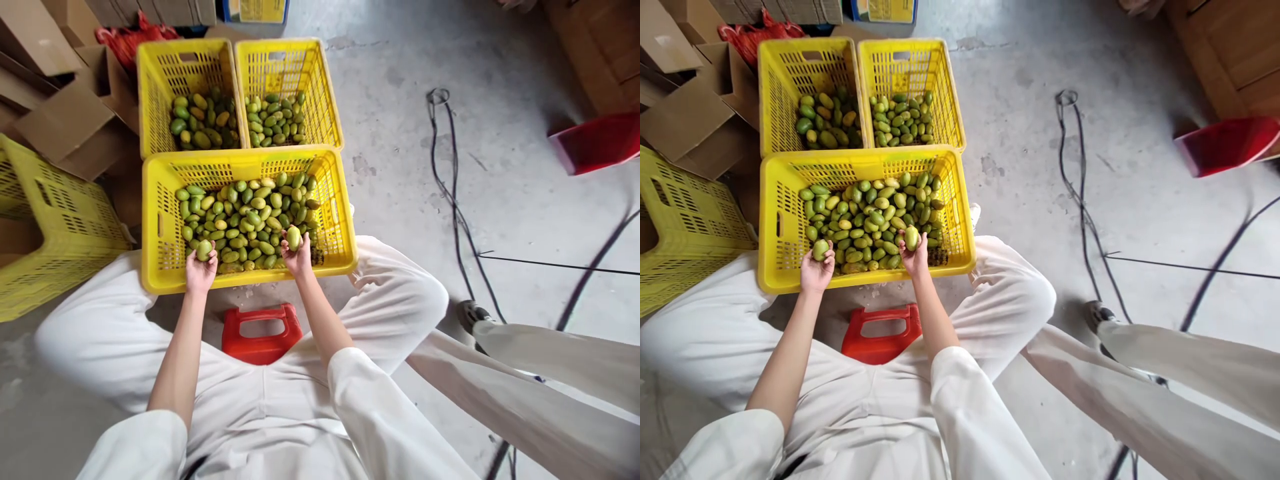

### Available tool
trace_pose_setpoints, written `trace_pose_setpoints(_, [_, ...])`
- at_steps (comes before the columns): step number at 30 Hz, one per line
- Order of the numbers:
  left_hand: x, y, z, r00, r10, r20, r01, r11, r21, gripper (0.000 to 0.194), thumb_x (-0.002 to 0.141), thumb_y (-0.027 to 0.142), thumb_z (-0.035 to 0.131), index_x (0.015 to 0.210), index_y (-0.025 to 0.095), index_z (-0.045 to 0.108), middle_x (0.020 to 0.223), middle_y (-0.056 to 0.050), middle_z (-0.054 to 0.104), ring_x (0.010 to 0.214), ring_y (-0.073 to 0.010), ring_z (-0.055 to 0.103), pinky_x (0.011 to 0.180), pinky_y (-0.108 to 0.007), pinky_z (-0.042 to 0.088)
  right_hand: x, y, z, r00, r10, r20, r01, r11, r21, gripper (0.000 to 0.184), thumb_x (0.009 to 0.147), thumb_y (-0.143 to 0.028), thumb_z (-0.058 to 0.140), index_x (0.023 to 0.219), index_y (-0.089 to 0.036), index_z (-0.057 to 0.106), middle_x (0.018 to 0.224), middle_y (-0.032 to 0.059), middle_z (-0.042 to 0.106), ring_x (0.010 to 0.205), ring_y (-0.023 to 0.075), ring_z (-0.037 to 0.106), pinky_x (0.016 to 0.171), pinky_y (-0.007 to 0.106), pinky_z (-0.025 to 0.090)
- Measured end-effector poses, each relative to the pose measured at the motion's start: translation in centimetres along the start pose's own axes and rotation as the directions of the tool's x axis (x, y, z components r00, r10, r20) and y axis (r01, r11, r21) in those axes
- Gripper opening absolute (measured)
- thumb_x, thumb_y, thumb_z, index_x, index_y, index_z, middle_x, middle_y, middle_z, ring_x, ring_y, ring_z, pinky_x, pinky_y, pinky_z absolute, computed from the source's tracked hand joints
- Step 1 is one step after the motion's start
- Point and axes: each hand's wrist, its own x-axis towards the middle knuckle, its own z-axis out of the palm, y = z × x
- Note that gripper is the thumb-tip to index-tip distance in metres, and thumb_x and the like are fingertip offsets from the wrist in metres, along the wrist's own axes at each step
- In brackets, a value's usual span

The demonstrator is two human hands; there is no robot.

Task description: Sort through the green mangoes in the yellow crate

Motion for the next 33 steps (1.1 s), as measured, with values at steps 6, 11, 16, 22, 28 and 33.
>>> trace_pose_setpoints(6, [0.3,-0.2,-0.6,0.999,0.045,0.018,-0.045,0.998,0.039,0.039,0.090,0.015,0.051,0.128,0.016,0.063,0.114,-0.014,0.075,0.102,-0.0201,0.073,0.084,-0.028,0.061,0.3,-0.1,-0.7,0.999,-0.042,0.013,0.041,0.999,0.028,0.016,0.081,-0.028,0.064,0.097,-0.025,0.065,0.083,-0.0007,0.073,0.071,0.0127,0.068,0.059,0.021,0.059])
trace_pose_setpoints(11, [0.7,-0.5,-1.0,0.995,0.104,-0.007,-0.104,0.994,0.020,0.042,0.095,0.012,0.050,0.135,0.018,0.060,0.113,-0.010,0.077,0.110,-0.0169,0.072,0.092,-0.024,0.058,0.8,0.0,-1.0,0.993,-0.088,-0.078,0.096,0.989,0.109,0.006,0.082,-0.024,0.064,0.087,-0.025,0.066,0.079,-0.0023,0.072,0.075,0.0127,0.068,0.056,0.020,0.055])
trace_pose_setpoints(16, [0.8,-0.5,-1.1,0.996,0.081,-0.032,-0.081,0.997,-0.008,0.034,0.103,0.023,0.047,0.133,0.020,0.062,0.102,-0.008,0.078,0.103,-0.0160,0.074,0.084,-0.021,0.059,0.6,-0.2,-0.7,0.988,-0.142,-0.061,0.148,0.982,0.114,0.010,0.087,-0.026,0.058,0.084,-0.025,0.068,0.078,-0.0026,0.074,0.060,0.0117,0.059,0.047,0.021,0.048])
trace_pose_setpoints(22, [1.0,-0.4,-0.9,0.997,0.050,-0.061,-0.052,0.998,-0.032,0.035,0.103,0.037,0.049,0.129,0.019,0.063,0.097,-0.009,0.078,0.090,-0.0159,0.074,0.074,-0.021,0.060,-0.2,-0.2,-0.3,0.994,-0.089,0.060,0.083,0.992,0.100,0.014,0.087,-0.035,0.063,0.083,-0.022,0.068,0.082,-0.0015,0.076,0.056,0.0092,0.056,0.051,0.020,0.051])
trace_pose_setpoints(28, [0.9,-0.3,-0.2,0.996,0.050,-0.070,-0.052,0.998,-0.027,0.040,0.100,0.051,0.048,0.097,0.018,0.071,0.077,-0.005,0.070,0.071,-0.0129,0.066,0.066,-0.023,0.058,-0.6,-0.4,-0.1,0.997,0.070,0.029,-0.073,0.991,0.109,0.026,0.087,-0.043,0.063,0.089,-0.018,0.067,0.081,0.0066,0.075,0.078,0.0181,0.071,0.067,0.028,0.063])
trace_pose_setpoints(33, [0.5,-0.1,0.0,0.999,0.018,-0.044,-0.021,0.998,-0.065,0.037,0.099,0.049,0.050,0.091,0.018,0.070,0.076,-0.003,0.061,0.068,-0.0101,0.058,0.061,-0.018,0.054,-0.5,-1.0,-0.3,0.995,0.097,0.020,-0.099,0.977,0.191,0.020,0.085,-0.039,0.064,0.079,-0.020,0.060,0.075,0.0028,0.072,0.065,0.0127,0.068,0.050,0.018,0.056])
